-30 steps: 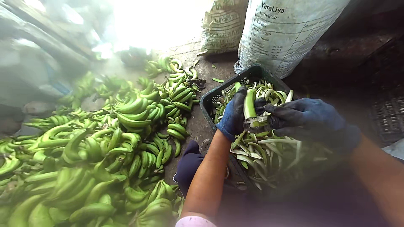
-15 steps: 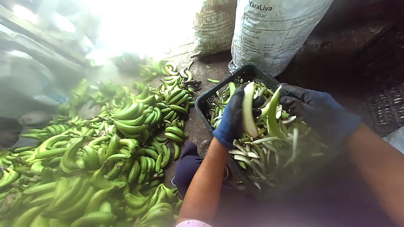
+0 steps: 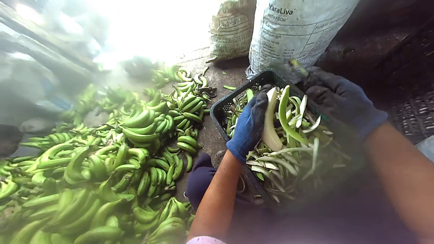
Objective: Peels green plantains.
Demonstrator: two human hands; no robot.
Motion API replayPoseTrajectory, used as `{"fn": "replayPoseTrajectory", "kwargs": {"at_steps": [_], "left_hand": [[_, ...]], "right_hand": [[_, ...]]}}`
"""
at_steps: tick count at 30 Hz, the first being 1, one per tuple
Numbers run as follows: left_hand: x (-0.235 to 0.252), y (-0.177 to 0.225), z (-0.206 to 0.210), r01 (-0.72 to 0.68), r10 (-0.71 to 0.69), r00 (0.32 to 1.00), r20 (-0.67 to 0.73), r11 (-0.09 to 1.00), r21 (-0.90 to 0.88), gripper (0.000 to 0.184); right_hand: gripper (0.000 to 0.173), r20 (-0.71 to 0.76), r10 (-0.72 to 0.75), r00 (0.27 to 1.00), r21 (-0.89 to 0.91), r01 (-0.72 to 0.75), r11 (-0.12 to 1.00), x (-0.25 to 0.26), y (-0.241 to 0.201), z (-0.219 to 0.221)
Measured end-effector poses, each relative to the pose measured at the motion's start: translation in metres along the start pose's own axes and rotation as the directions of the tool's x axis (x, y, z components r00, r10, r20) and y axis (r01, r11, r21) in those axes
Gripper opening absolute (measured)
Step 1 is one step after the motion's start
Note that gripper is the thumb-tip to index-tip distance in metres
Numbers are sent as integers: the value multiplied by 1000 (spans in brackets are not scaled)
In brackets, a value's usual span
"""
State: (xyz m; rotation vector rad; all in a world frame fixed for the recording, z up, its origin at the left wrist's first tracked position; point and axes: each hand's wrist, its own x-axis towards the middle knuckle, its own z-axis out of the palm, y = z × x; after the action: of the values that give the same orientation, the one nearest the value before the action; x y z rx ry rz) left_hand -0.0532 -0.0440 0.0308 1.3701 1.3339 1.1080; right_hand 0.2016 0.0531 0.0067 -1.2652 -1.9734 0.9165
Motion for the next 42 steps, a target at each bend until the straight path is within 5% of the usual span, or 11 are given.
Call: {"fn": "replayPoseTrajectory", "kwargs": {"at_steps": [4, 8, 12, 14, 16, 20, 24, 28, 32, 37, 42], "left_hand": [[7, -11, 7, 98, -80, 985, -153, 989, 110, 59], [9, -29, 43, -51, 5, 990, 144, 945, 322, 44], [18, -37, 40, 20, -146, 937, 317, 929, 370, 50], [26, -44, 27, -40, -244, 922, 302, 714, 699, 50], [34, -57, 21, 0, -402, 896, 188, 423, 906, 62], [48, -87, 14, 24, -438, 895, 84, 235, 972, 79], [59, -104, 4, -49, -342, 928, 145, 276, 960, 64], [66, -65, 7, -57, -218, 960, 174, 456, 888, 64], [70, -30, 8, -145, 141, 987, 70, 634, 759, 66], [54, 4, 9, -238, 332, 924, -192, 888, 393, 68], [43, 19, -3, -297, 303, 930, -208, 953, 61, 57]], "right_hand": [[43, 6, 75, 997, 386, -71, 920, -14, -22, 24], [59, 133, 60, 989, 192, -85, 978, -44, -21, 58], [24, 337, 322, 885, 532, -461, 710, -60, 20, 33], [15, 187, 396, 899, 664, -412, 623, -66, 8, -10], [17, -227, 427, 876, 775, -103, 623, -64, -25, -55], [45, -639, 84, 765, 470, 302, 829, -55, -32, -211], [39, -732, 33, 681, 561, 574, 596, -58, -26, -249], [31, -477, 103, 873, 644, 268, 716, -50, -36, -147], [34, -42, -105, 994, 390, 113, 914, -41, 1, -29], [42, 243, -418, 875, -35, 438, 898, -31, -25, 35], [34, 91, -555, 827, -324, 552, 768, -26, -40, 35]]}}
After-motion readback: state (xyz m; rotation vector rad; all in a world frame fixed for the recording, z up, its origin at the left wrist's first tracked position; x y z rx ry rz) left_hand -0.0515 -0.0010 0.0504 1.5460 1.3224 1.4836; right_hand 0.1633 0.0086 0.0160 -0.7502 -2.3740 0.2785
